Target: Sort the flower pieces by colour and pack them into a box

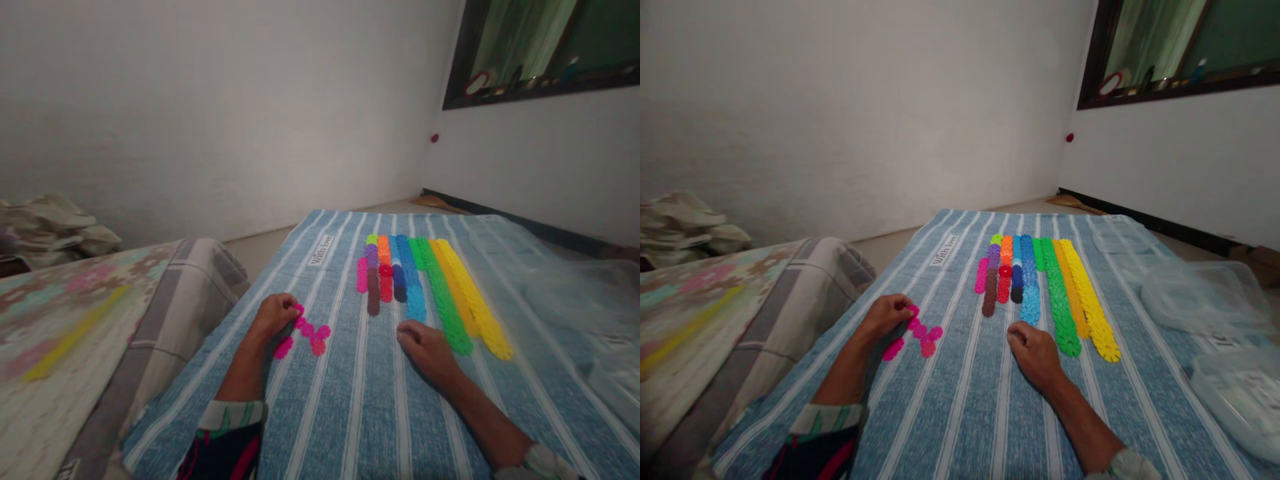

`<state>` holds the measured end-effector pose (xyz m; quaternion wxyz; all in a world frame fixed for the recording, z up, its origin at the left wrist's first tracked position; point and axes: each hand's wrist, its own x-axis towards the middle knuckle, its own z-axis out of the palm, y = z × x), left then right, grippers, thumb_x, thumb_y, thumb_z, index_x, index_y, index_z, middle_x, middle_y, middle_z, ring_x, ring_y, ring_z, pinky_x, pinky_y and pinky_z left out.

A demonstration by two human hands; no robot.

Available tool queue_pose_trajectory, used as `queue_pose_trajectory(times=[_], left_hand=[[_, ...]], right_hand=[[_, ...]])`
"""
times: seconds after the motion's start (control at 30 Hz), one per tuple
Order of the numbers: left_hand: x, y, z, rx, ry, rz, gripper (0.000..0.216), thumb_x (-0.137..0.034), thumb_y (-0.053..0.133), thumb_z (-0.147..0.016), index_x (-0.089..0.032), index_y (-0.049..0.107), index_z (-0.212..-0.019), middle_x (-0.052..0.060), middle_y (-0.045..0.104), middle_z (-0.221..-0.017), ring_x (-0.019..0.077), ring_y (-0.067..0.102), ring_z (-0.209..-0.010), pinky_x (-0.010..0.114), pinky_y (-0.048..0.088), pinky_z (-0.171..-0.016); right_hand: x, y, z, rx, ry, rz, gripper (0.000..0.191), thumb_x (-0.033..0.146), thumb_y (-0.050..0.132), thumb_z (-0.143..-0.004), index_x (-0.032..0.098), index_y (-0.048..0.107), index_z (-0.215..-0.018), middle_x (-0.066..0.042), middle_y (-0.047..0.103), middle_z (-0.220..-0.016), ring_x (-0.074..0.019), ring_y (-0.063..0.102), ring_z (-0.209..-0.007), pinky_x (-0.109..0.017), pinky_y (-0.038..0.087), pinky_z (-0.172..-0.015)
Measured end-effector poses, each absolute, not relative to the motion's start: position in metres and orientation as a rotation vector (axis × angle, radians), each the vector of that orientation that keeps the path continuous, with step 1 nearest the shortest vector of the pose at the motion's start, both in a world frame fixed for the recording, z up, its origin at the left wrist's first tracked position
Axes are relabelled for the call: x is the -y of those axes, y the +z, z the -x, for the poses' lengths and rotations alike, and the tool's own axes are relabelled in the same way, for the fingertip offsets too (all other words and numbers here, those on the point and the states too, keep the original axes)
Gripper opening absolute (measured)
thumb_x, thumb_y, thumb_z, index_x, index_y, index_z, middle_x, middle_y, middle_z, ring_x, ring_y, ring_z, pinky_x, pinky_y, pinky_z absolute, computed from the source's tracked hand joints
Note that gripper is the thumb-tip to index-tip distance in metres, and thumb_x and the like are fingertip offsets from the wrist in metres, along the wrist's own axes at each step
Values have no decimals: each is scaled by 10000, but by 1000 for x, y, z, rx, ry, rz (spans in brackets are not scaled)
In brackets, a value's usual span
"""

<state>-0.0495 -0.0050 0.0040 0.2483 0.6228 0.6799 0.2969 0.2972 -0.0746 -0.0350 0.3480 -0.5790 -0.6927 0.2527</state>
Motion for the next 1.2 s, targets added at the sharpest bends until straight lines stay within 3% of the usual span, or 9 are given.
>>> queue_pose_trajectory(times=[0.27,0.57,0.87,1.2], left_hand=[[10,12,48,-1803,767,-1771,210,-282,566,-562,-161,720,-638,-9,624,-564,161,535,-585,258,373,-550],[-7,14,1,-1681,902,-1776,208,-278,629,-614,-145,680,-766,11,626,-642,152,544,-623,264,420,-588],[-47,14,-81,-1570,817,-2111,56,-142,582,-632,-164,533,-617,-52,485,-567,99,449,-580,221,329,-563],[-62,8,-92,-1639,627,-2219,70,-91,565,-645,-155,592,-654,-40,526,-598,114,480,-602,234,338,-591]], right_hand=[[75,-33,-296,1800,651,1505,287,372,452,-823,193,677,-824,-19,675,-668,-189,631,-638,-276,411,-625],[73,-31,-296,1817,604,1499,252,335,460,-830,210,678,-810,-2,664,-642,-173,609,-611,-261,386,-595],[71,-32,-296,1816,601,1477,226,294,471,-818,213,682,-809,3,668,-650,-164,605,-608,-250,369,-579],[70,-30,-296,1815,630,1485,230,304,480,-832,207,688,-815,2,657,-632,-160,606,-612,-242,376,-587]])
